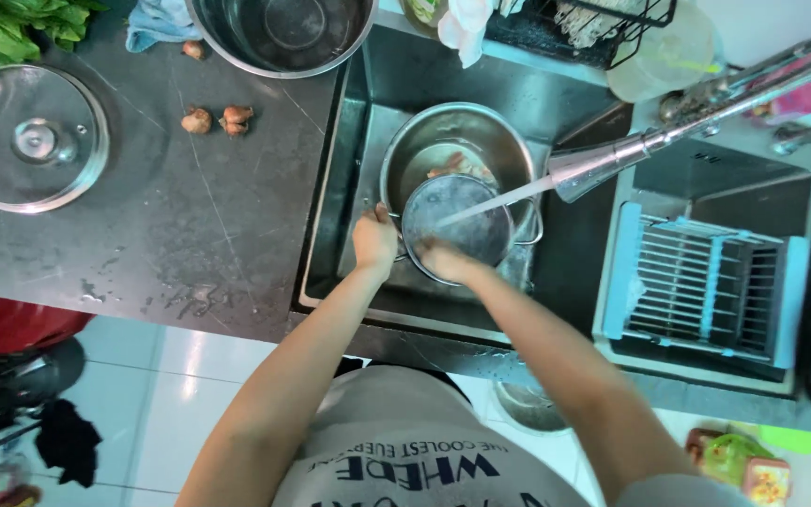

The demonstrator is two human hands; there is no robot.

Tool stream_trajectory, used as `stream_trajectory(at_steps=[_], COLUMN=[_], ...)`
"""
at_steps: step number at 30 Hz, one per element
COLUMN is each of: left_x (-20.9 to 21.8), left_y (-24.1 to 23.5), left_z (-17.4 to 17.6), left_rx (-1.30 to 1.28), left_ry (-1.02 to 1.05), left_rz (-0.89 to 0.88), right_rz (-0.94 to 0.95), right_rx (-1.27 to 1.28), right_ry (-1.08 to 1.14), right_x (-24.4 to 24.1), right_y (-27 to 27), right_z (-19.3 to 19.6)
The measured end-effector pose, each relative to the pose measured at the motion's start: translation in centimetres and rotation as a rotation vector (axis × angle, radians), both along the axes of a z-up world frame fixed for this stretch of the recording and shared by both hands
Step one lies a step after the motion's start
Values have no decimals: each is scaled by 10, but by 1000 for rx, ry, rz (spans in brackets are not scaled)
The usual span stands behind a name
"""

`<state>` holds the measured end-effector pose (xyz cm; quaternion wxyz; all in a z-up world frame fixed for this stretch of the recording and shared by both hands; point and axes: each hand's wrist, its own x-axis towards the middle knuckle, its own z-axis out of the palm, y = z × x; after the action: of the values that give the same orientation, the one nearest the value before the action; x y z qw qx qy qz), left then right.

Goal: Washing a piece of meat in a sink, putting it into a pot, adding seasoning, and setting it to cook on an induction stove.

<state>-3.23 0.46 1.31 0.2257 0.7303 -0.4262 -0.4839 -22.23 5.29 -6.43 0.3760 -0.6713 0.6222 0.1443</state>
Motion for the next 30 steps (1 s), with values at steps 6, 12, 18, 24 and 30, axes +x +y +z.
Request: stream_trajectory(at_steps=[6, 12, 18, 24, 30], left_x=[-1, 0, 2, 0, -2], left_y=[-3, -1, 3, -2, -11], left_z=[12, 0, -29, 0, 18], left_rx=[-55, 36, -237, 38, 79], left_ry=[11, 33, -3, 380, 288], left_rz=[22, 28, -3, 152, 122], right_rz=[221, 366, 4, -6, 203], right_rx=[175, -139, 198, 154, -34], right_ry=[-48, -21, 75, -87, -139], right_x=[-38, -21, 3, -1, -31], right_y=[10, 9, -5, 2, 39], right_z=[71, 20, 102, 108, 109])
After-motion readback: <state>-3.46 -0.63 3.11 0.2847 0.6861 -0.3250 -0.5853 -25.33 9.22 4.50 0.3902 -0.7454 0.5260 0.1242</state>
